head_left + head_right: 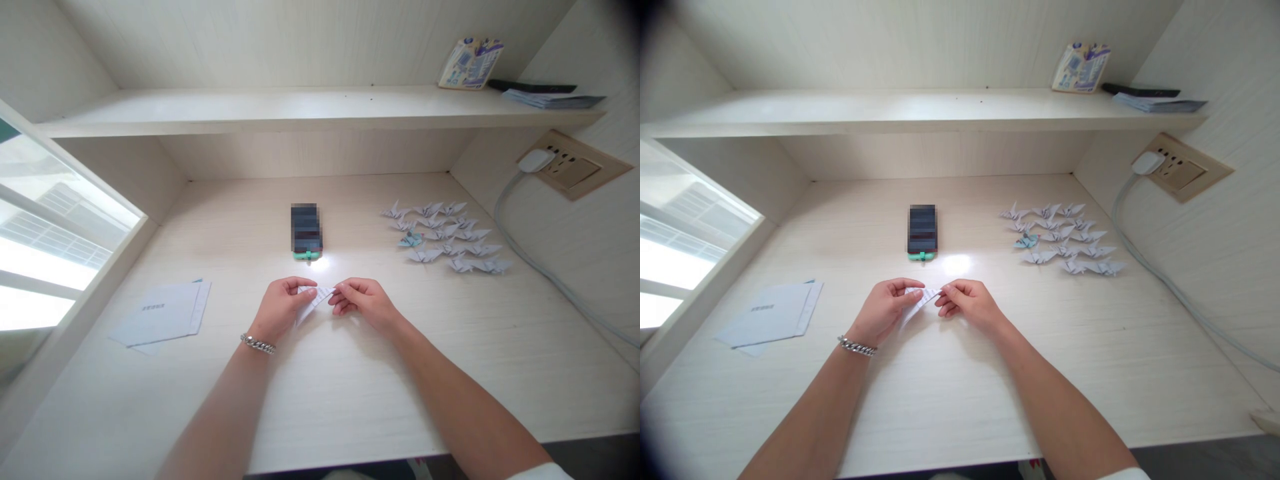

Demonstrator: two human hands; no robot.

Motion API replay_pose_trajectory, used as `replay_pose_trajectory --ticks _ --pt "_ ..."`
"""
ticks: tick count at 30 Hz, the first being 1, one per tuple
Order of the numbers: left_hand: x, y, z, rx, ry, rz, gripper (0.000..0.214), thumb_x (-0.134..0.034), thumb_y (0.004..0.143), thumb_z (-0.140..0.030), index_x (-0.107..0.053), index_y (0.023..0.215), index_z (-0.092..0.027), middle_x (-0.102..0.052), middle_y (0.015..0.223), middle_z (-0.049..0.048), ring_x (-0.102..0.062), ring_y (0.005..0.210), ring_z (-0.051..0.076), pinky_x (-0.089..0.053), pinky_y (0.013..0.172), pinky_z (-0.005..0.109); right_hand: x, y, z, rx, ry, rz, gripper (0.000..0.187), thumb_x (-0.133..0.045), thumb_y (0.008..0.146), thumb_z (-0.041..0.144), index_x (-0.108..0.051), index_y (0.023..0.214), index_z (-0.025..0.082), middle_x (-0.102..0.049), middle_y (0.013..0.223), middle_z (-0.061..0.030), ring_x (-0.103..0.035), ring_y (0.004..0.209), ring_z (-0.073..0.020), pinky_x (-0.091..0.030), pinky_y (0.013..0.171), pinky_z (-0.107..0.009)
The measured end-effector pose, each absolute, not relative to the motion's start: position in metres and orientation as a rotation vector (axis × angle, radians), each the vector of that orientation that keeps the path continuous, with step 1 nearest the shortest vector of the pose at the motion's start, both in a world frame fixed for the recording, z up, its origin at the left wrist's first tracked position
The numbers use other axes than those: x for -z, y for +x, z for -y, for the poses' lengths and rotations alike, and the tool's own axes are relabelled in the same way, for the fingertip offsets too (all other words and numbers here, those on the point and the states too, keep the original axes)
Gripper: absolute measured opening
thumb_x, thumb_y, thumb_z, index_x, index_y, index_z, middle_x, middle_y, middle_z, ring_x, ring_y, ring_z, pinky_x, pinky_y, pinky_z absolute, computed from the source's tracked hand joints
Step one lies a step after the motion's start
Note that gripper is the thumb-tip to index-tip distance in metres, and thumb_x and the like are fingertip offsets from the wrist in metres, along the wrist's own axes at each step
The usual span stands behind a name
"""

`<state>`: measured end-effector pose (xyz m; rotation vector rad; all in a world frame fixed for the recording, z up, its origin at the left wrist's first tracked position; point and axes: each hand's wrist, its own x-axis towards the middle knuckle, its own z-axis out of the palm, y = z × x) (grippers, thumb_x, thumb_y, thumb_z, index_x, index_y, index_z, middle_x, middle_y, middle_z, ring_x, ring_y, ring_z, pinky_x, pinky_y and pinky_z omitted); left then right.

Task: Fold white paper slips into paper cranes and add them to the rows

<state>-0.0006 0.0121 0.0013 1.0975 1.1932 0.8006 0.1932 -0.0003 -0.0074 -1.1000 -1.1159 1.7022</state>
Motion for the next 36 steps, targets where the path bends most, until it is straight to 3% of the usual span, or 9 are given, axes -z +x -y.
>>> replay_pose_trajectory --ticks 8,21,25,30,36 --pt "0.000 0.001 -0.012 -0.783 1.035 -1.140 0.033 -0.068 0.067 -0.034 -0.065 0.092 -0.014 -0.066 0.080 0.0085 -0.058 0.066 0.015 -0.042 0.055 0.024 0.001 0.192 0.003 -1.623 -1.135 1.230 0.018 -0.063 0.072 0.032 -0.064 0.081 0.016 -0.068 0.079 -0.0064 -0.064 0.063 -0.0155 -0.052 0.062 -0.030" --pt "-0.008 0.004 -0.010 -0.800 1.338 -1.276 0.030 -0.063 0.069 -0.037 -0.066 0.089 -0.015 -0.067 0.077 0.0066 -0.056 0.062 0.014 -0.041 0.052 0.023 0.001 0.193 -0.001 -1.591 -1.230 1.144 0.019 -0.057 0.076 0.034 -0.062 0.079 0.016 -0.067 0.075 -0.0062 -0.063 0.062 -0.0157 -0.050 0.061 -0.029" --pt "-0.009 0.008 -0.007 -0.774 1.422 -1.267 0.026 -0.062 0.070 -0.036 -0.067 0.086 -0.016 -0.066 0.079 0.0059 -0.055 0.064 0.014 -0.041 0.054 0.023 -0.003 0.193 0.002 -1.446 -1.295 1.429 0.022 -0.055 0.078 0.037 -0.062 0.076 0.017 -0.064 0.066 -0.0030 -0.060 0.061 -0.0144 -0.047 0.060 -0.026" --pt "-0.008 0.011 -0.006 -0.799 1.429 -1.290 0.025 -0.064 0.068 -0.036 -0.067 0.084 -0.016 -0.062 0.066 0.0022 -0.053 0.058 0.012 -0.039 0.051 0.022 -0.003 0.190 0.006 -1.339 -1.390 1.571 0.022 -0.051 0.080 0.034 -0.061 0.072 0.017 -0.062 0.061 -0.0008 -0.057 0.056 -0.0124 -0.042 0.054 -0.023" --pt "-0.005 0.012 -0.007 -0.881 1.317 -1.224 0.022 -0.064 0.069 -0.032 -0.063 0.084 -0.015 -0.065 0.074 0.0050 -0.058 0.067 0.014 -0.044 0.059 0.024 -0.002 0.189 0.007 -1.367 -1.375 1.580 0.018 -0.051 0.080 0.033 -0.060 0.076 0.018 -0.062 0.064 -0.0001 -0.058 0.058 -0.0128 -0.042 0.055 -0.023"
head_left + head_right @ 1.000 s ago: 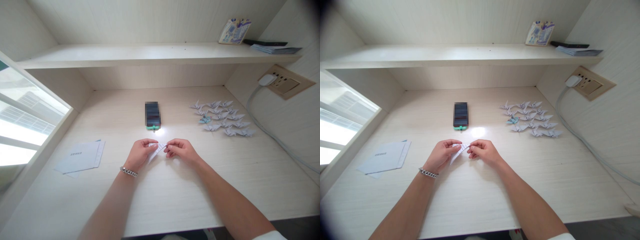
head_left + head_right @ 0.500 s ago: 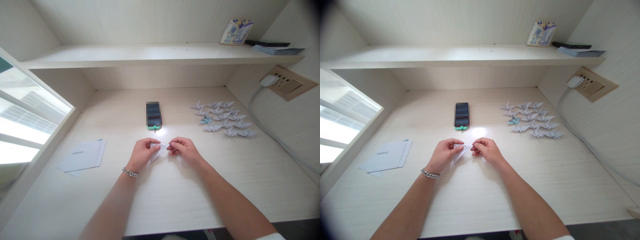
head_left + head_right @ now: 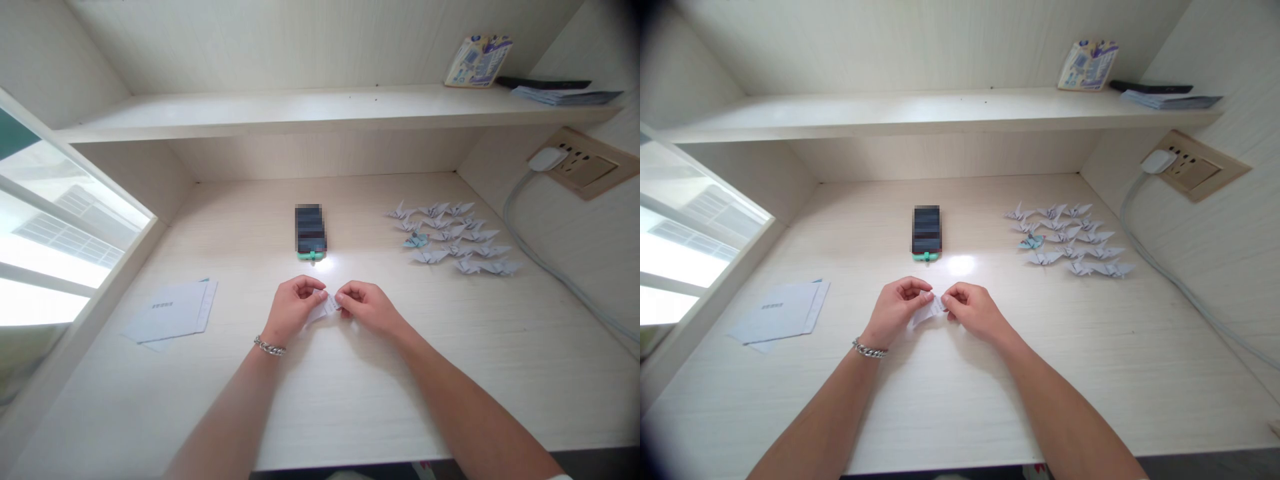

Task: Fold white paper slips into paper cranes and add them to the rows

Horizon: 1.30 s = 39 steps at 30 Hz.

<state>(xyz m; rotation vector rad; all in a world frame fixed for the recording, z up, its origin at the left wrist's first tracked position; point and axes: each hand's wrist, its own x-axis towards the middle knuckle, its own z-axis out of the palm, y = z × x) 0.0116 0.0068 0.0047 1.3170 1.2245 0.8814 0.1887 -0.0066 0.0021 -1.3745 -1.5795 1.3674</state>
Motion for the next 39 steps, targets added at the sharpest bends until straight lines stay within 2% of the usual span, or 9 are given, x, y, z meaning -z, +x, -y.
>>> replay_pose_trajectory --ticks 8,11,16,22,26,30,34,39 --pt "-0.006 0.013 -0.005 -0.889 1.361 -1.139 0.021 -0.057 0.076 -0.030 -0.062 0.089 -0.016 -0.066 0.085 0.0065 -0.060 0.076 0.016 -0.047 0.066 0.026 -0.005 0.187 0.009 -1.350 -1.368 1.622 0.018 -0.049 0.081 0.032 -0.058 0.074 0.018 -0.060 0.062 0.0007 -0.054 0.055 -0.0124 -0.039 0.053 -0.024" --pt "-0.006 0.014 -0.005 -0.882 1.382 -1.147 0.024 -0.057 0.076 -0.032 -0.061 0.094 -0.016 -0.065 0.081 0.0058 -0.060 0.075 0.016 -0.047 0.065 0.027 -0.004 0.187 0.009 -1.326 -1.377 1.618 0.019 -0.049 0.081 0.032 -0.058 0.072 0.018 -0.060 0.061 0.0008 -0.053 0.055 -0.0125 -0.038 0.053 -0.024" --pt "0.000 0.016 -0.005 -0.909 1.434 -1.188 0.021 -0.060 0.073 -0.028 -0.059 0.090 -0.016 -0.063 0.086 0.0064 -0.059 0.077 0.015 -0.047 0.069 0.027 -0.005 0.185 0.010 -1.264 -1.388 1.683 0.020 -0.047 0.082 0.031 -0.059 0.071 0.019 -0.061 0.060 0.0008 -0.054 0.057 -0.0127 -0.038 0.055 -0.024" --pt "-0.002 0.012 -0.008 -0.981 1.426 -1.207 0.015 -0.059 0.074 -0.026 -0.056 0.084 -0.016 -0.060 0.081 0.0034 -0.056 0.071 0.012 -0.045 0.063 0.024 -0.004 0.185 0.009 -1.326 -1.376 1.633 0.019 -0.047 0.082 0.031 -0.059 0.073 0.018 -0.064 0.067 -0.0009 -0.059 0.059 -0.0132 -0.042 0.057 -0.024" --pt "-0.006 0.013 -0.006 -0.911 1.521 -1.260 0.016 -0.061 0.071 -0.026 -0.060 0.083 -0.016 -0.062 0.080 0.0030 -0.055 0.069 0.012 -0.043 0.062 0.024 -0.002 0.184 0.010 -1.295 -1.393 1.665 0.019 -0.047 0.082 0.030 -0.059 0.072 0.019 -0.063 0.063 -0.0002 -0.057 0.056 -0.0130 -0.041 0.055 -0.024" --pt "-0.006 0.013 -0.006 -0.922 1.411 -1.194 0.021 -0.061 0.071 -0.025 -0.058 0.089 -0.016 -0.064 0.083 0.0052 -0.060 0.076 0.016 -0.045 0.065 0.025 -0.005 0.186 0.011 -1.277 -1.393 1.686 0.019 -0.047 0.081 0.030 -0.059 0.071 0.019 -0.062 0.061 0.0003 -0.055 0.055 -0.0127 -0.040 0.053 -0.024" --pt "-0.006 0.009 -0.007 -0.897 1.284 -1.090 0.033 -0.057 0.076 -0.028 -0.055 0.106 -0.015 -0.066 0.080 0.0074 -0.062 0.074 0.017 -0.047 0.065 0.027 -0.009 0.189 0.010 -1.309 -1.378 1.670 0.018 -0.048 0.080 0.029 -0.059 0.071 0.019 -0.061 0.061 0.0005 -0.055 0.055 -0.0129 -0.039 0.052 -0.023" --pt "-0.010 0.004 -0.010 -0.890 1.199 -1.073 0.044 -0.054 0.079 -0.036 -0.051 0.117 -0.015 -0.067 0.098 0.0129 -0.062 0.076 0.016 -0.047 0.066 0.027 -0.007 0.190 0.008 -1.327 -1.368 1.620 0.018 -0.049 0.080 0.030 -0.058 0.071 0.018 -0.062 0.063 -0.0002 -0.056 0.056 -0.0133 -0.041 0.053 -0.024"
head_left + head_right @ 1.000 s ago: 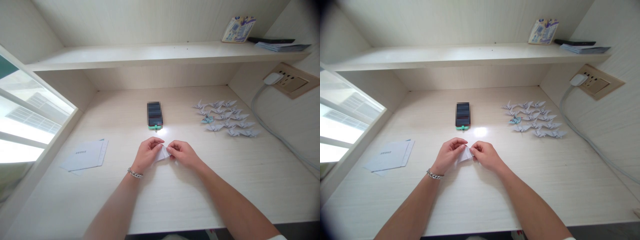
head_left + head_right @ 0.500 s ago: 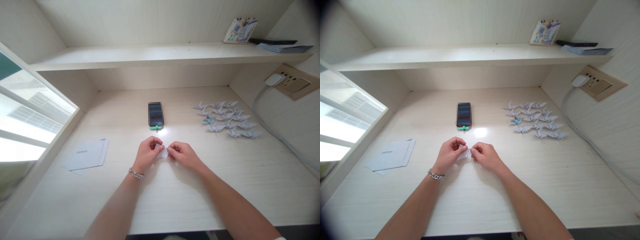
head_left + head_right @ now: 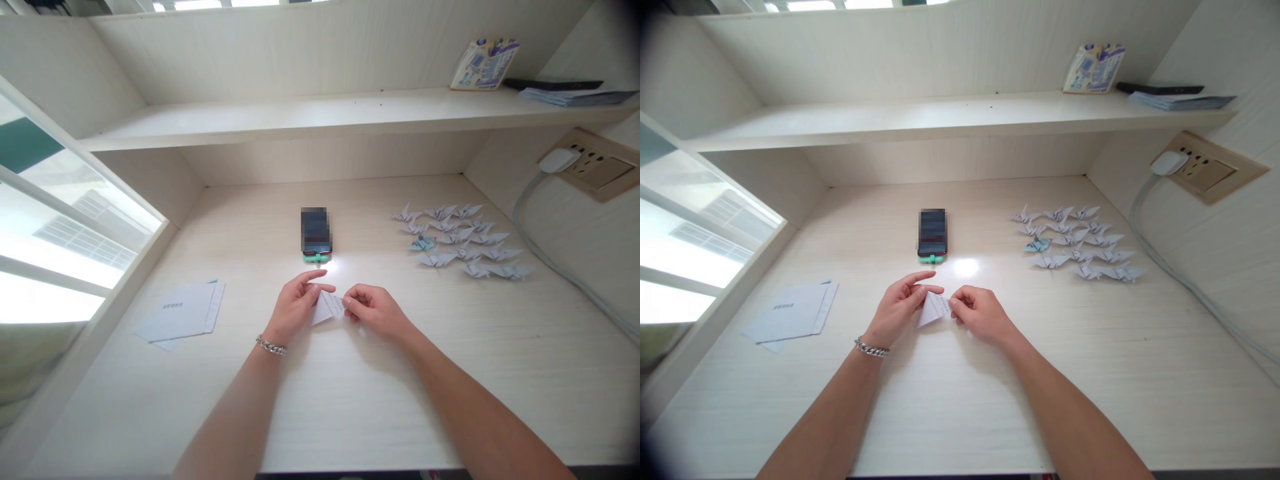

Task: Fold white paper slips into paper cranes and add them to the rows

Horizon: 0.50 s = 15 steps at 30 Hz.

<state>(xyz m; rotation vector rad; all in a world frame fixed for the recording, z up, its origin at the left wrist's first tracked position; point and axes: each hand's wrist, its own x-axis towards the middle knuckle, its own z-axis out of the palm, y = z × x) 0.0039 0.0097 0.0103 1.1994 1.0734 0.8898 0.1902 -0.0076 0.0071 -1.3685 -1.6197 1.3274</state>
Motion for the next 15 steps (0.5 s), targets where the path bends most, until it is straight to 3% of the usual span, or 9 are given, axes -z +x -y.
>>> replay_pose_trajectory --ticks 2,7,15 --pt "-0.010 0.004 -0.010 -0.890 1.191 -1.142 0.043 -0.057 0.077 -0.038 -0.055 0.113 -0.016 -0.067 0.096 0.0119 -0.062 0.079 0.017 -0.047 0.067 0.028 -0.006 0.191 0.007 -1.318 -1.373 1.605 0.018 -0.049 0.080 0.031 -0.058 0.072 0.019 -0.062 0.064 -0.0002 -0.057 0.056 -0.0135 -0.041 0.054 -0.024" --pt "-0.005 0.007 -0.010 -0.866 1.358 -1.259 0.028 -0.058 0.074 -0.041 -0.063 0.080 -0.014 -0.066 0.081 0.0075 -0.060 0.073 0.016 -0.046 0.062 0.026 -0.005 0.191 0.007 -1.273 -1.380 1.628 0.019 -0.048 0.081 0.032 -0.060 0.074 0.019 -0.063 0.064 -0.0002 -0.057 0.058 -0.0140 -0.042 0.057 -0.025" --pt "-0.005 0.016 -0.003 -0.829 1.509 -1.276 0.023 -0.054 0.076 -0.038 -0.063 0.074 -0.017 -0.064 0.073 0.0042 -0.056 0.066 0.015 -0.043 0.060 0.025 -0.006 0.184 0.009 -1.100 -1.370 1.753 0.020 -0.047 0.081 0.030 -0.063 0.077 0.020 -0.064 0.070 -0.0002 -0.055 0.064 -0.0146 -0.038 0.058 -0.025"
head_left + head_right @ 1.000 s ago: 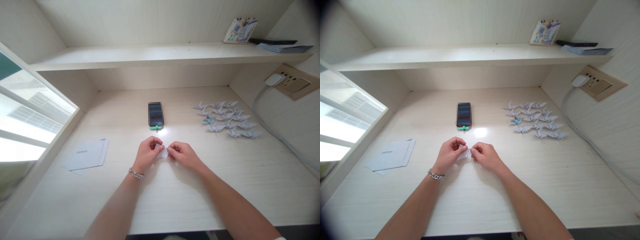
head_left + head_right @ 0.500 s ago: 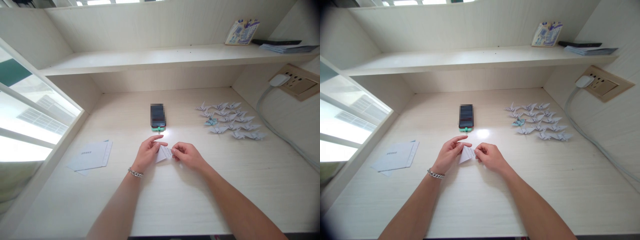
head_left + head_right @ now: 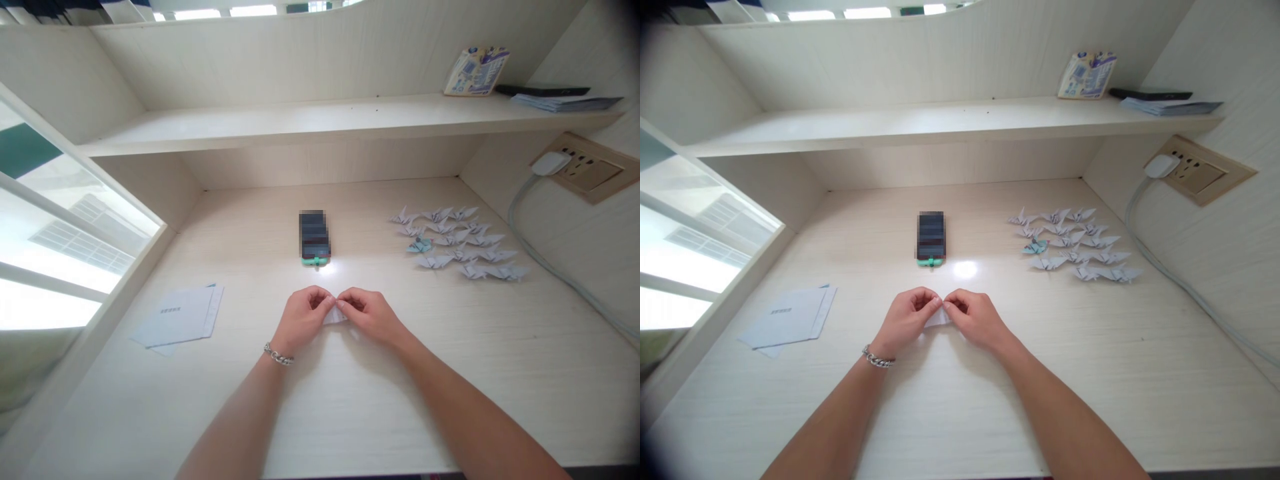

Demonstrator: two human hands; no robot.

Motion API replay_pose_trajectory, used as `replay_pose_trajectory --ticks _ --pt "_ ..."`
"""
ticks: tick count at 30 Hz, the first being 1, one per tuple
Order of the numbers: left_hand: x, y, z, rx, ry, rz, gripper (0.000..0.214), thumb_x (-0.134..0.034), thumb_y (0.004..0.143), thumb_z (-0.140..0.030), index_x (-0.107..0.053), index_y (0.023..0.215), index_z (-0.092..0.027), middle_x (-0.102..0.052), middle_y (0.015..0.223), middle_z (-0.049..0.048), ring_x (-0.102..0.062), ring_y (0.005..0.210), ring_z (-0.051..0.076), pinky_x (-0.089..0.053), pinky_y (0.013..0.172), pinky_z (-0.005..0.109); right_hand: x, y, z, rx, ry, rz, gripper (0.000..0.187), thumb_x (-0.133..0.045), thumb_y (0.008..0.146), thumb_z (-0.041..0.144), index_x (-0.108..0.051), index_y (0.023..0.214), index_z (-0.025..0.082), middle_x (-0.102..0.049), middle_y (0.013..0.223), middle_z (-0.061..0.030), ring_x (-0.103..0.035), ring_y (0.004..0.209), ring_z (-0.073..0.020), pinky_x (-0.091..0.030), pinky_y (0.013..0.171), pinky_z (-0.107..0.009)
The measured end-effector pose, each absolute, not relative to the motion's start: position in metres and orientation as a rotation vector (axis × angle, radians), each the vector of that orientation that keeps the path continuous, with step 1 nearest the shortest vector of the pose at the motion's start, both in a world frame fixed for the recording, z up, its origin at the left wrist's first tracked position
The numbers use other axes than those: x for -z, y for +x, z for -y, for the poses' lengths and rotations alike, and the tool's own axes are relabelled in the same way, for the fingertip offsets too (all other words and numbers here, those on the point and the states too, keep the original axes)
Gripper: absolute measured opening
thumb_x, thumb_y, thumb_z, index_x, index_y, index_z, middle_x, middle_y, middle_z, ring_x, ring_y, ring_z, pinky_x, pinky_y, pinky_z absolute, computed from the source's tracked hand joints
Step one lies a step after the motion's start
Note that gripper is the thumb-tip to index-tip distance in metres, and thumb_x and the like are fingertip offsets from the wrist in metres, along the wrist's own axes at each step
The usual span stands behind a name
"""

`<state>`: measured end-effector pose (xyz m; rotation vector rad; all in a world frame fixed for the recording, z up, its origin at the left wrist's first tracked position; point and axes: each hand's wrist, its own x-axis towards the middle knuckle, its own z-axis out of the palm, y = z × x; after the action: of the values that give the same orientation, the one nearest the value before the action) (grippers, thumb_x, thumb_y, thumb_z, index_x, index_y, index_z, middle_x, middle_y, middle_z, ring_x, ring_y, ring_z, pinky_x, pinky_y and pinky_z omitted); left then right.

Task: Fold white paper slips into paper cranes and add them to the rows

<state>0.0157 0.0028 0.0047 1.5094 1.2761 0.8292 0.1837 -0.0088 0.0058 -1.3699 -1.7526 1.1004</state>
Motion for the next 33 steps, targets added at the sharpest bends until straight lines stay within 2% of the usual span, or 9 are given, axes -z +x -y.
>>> replay_pose_trajectory --ticks 6,17,21,25,27,33 --pt "-0.003 0.016 -0.004 -0.815 1.489 -1.274 0.023 -0.054 0.075 -0.037 -0.062 0.072 -0.016 -0.062 0.070 0.0034 -0.054 0.063 0.014 -0.042 0.058 0.024 -0.007 0.183 0.009 -1.138 -1.402 1.737 0.016 -0.047 0.077 0.024 -0.060 0.068 0.019 -0.059 0.063 0.0016 -0.051 0.059 -0.0128 -0.036 0.053 -0.023" --pt "-0.008 -0.003 -0.015 -0.896 1.295 -1.336 0.024 -0.060 0.071 -0.038 -0.061 0.071 -0.014 -0.061 0.067 0.0030 -0.054 0.061 0.013 -0.040 0.054 0.022 -0.007 0.196 0.005 -1.335 -1.402 1.636 0.011 -0.049 0.070 0.017 -0.058 0.064 0.019 -0.061 0.059 0.0010 -0.055 0.058 -0.0141 -0.040 0.056 -0.024" --pt "-0.006 -0.010 -0.019 -1.008 1.243 -1.386 0.025 -0.060 0.071 -0.038 -0.061 0.076 -0.014 -0.062 0.071 0.0041 -0.054 0.062 0.013 -0.040 0.054 0.022 -0.003 0.203 0.002 -1.327 -1.414 1.535 0.010 -0.049 0.072 0.020 -0.059 0.068 0.018 -0.061 0.061 0.0001 -0.057 0.058 -0.0146 -0.041 0.056 -0.025" --pt "-0.005 0.000 -0.014 -0.893 1.379 -1.311 0.025 -0.058 0.074 -0.039 -0.061 0.075 -0.014 -0.061 0.071 0.0038 -0.054 0.062 0.012 -0.041 0.056 0.022 -0.002 0.198 0.002 -1.281 -1.378 1.536 0.016 -0.051 0.077 0.029 -0.062 0.077 0.018 -0.063 0.071 -0.0014 -0.058 0.065 -0.0150 -0.042 0.061 -0.025" --pt "-0.004 0.009 -0.008 -0.824 1.455 -1.260 0.024 -0.056 0.075 -0.038 -0.061 0.075 -0.014 -0.062 0.071 0.0041 -0.054 0.064 0.013 -0.042 0.058 0.023 -0.003 0.193 0.005 -1.257 -1.343 1.589 0.015 -0.051 0.076 0.028 -0.063 0.077 0.018 -0.063 0.073 -0.0013 -0.056 0.067 -0.0146 -0.041 0.060 -0.025" --pt "-0.002 0.023 0.001 -0.780 1.498 -1.230 0.023 -0.054 0.077 -0.036 -0.061 0.074 -0.015 -0.062 0.071 0.0034 -0.054 0.065 0.013 -0.042 0.058 0.023 -0.003 0.183 0.008 -1.171 -1.414 1.678 0.011 -0.051 0.073 0.022 -0.058 0.065 0.018 -0.054 0.059 0.0029 -0.046 0.056 -0.0110 -0.034 0.051 -0.022"
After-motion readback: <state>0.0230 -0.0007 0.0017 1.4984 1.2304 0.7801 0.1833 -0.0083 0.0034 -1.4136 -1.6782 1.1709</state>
